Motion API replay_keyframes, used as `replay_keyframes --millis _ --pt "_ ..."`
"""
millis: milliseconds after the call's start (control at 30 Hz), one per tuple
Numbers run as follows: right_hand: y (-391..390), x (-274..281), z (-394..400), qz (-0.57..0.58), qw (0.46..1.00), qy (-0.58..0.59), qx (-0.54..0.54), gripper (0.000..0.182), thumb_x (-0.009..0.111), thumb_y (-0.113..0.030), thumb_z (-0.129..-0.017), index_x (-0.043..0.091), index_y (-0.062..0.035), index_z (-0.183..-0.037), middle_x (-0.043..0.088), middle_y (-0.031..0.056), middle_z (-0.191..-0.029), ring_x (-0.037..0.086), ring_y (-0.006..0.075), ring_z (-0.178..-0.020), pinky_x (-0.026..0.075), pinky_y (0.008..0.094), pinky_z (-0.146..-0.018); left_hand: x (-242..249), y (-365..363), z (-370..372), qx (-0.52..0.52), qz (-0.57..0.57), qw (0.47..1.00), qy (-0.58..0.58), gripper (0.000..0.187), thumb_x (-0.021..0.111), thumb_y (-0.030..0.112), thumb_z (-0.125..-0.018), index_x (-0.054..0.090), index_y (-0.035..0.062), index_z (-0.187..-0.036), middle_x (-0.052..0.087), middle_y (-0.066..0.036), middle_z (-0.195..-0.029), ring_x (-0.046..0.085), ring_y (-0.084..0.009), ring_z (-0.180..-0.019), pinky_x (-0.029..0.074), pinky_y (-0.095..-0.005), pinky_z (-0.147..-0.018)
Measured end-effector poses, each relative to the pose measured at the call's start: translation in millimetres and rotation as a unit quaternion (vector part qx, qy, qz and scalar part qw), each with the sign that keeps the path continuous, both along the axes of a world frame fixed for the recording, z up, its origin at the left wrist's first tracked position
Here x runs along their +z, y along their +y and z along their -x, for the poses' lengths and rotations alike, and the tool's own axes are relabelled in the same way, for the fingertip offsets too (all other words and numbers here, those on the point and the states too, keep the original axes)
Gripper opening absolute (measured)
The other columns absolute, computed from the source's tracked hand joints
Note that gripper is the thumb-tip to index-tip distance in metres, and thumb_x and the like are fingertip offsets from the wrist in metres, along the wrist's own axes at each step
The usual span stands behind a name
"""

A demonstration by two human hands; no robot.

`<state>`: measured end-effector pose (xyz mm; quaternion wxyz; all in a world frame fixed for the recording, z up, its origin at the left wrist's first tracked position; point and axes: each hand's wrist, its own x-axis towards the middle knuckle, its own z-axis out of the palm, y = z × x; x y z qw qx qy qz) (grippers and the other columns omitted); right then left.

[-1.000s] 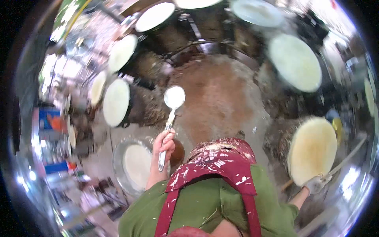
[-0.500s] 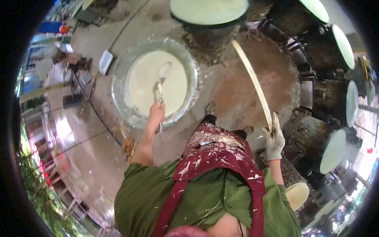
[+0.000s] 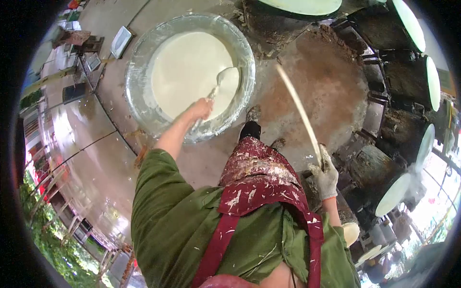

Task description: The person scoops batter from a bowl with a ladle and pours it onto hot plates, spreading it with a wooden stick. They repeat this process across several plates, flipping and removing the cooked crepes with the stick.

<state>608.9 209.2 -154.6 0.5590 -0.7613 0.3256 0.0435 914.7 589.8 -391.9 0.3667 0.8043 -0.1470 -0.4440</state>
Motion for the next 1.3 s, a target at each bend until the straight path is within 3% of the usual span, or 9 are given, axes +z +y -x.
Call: replay_keyframes --millis 133,200,400,567,667,900,967,1133,1300 --pt "2 -16 2 -0.105 0.992 0.014 0.071 0.063 0.066 0.008 -0.078 0.044 0.0015 -0.137 0.047 0.0087 -0.140 0.048 0.0180 -0.124 0.044 0.0292 -0.099 30 -33 89 0.337 0.081 0.888 0.302 0.042 0.044 0.040 -0.099 0.060 0.0030 -0.091 0.046 0.000 -0.056 0.044 -0.0151 -0.042 0.042 -0.0318 -0.047" --pt "-1 -50 24 -0.042 0.985 0.077 0.148 0.049 0.062 -0.001 -0.086 0.048 0.0026 -0.134 0.053 0.0104 -0.135 0.052 0.0162 -0.119 0.047 0.0282 -0.094 24 -34 128 0.356 0.302 0.749 0.470 0.040 0.042 0.039 -0.101 0.059 0.0046 -0.092 0.038 0.005 -0.054 0.035 -0.0100 -0.035 0.038 -0.0290 -0.045" --pt "-3 -65 50 -0.118 0.963 0.046 0.236 0.047 0.061 -0.003 -0.090 0.046 0.0066 -0.134 0.052 0.0116 -0.136 0.049 0.0150 -0.122 0.039 0.0274 -0.103 91 -70 180 0.449 0.579 0.429 0.528 0.036 0.038 0.033 -0.103 0.054 0.0017 -0.098 0.036 0.008 -0.052 0.029 -0.0035 -0.032 0.030 -0.0238 -0.042" --pt "-11 4 71 -0.156 0.971 -0.003 0.182 0.048 0.067 -0.009 -0.087 0.051 0.0094 -0.128 0.055 0.0134 -0.132 0.050 0.0154 -0.120 0.038 0.0284 -0.104 205 -56 188 0.469 0.595 0.478 0.444 0.029 0.044 0.028 -0.101 0.053 0.0000 -0.102 0.037 0.008 -0.053 0.029 -0.0027 -0.033 0.020 -0.0196 -0.036" --pt "-28 8 101 -0.147 0.971 -0.138 0.130 0.044 0.063 -0.009 -0.090 0.051 0.0096 -0.128 0.058 0.0131 -0.127 0.055 0.0138 -0.110 0.046 0.0270 -0.093 318 -45 186 0.406 0.563 0.668 0.270 0.030 0.042 0.032 -0.101 0.053 0.0042 -0.101 0.032 0.009 -0.052 0.023 -0.0025 -0.032 0.023 -0.0203 -0.038" --pt "-87 -40 113 -0.276 0.940 -0.129 -0.151 0.040 0.063 -0.018 -0.091 0.055 -0.0085 -0.129 0.048 -0.0091 -0.069 0.037 0.0014 -0.048 0.029 0.0189 -0.041 371 -71 94 0.457 0.525 0.706 0.134 0.030 0.041 0.027 -0.101 0.053 0.0005 -0.098 0.034 0.008 -0.052 0.028 -0.0033 -0.035 0.024 -0.0219 -0.041" --pt "-115 -62 107 -0.300 0.934 -0.101 -0.164 0.040 0.063 -0.020 -0.091 0.055 -0.0112 -0.130 0.050 -0.0077 -0.067 0.039 0.0027 -0.047 0.029 0.0196 -0.040 385 -106 79 0.467 0.483 0.734 0.101 0.028 0.041 0.024 -0.101 0.052 -0.0007 -0.095 0.035 0.007 -0.052 0.029 -0.0052 -0.037 0.025 -0.0220 -0.041" --pt "-179 -74 82 -0.395 0.865 -0.181 -0.251 0.040 0.047 -0.015 -0.097 0.049 -0.0015 -0.134 0.062 -0.0012 -0.097 0.054 0.0056 -0.064 0.041 0.0207 -0.049 408 -216 63 0.284 0.362 0.880 -0.114 0.031 0.044 0.026 -0.100 0.055 0.0002 -0.087 0.036 0.004 -0.054 0.029 -0.0056 -0.038 0.027 -0.0251 -0.038" --pt "-224 -30 60 -0.268 0.866 -0.228 -0.354 0.041 0.060 -0.008 -0.091 0.052 0.0020 -0.131 0.064 0.0027 -0.110 0.055 0.0039 -0.076 0.043 0.0190 -0.056 406 -346 -11 0.108 0.386 0.900 0.168 0.033 0.042 0.028 -0.102 0.055 -0.0003 -0.091 0.035 0.005 -0.055 0.028 -0.0052 -0.036 0.024 -0.0223 -0.038"
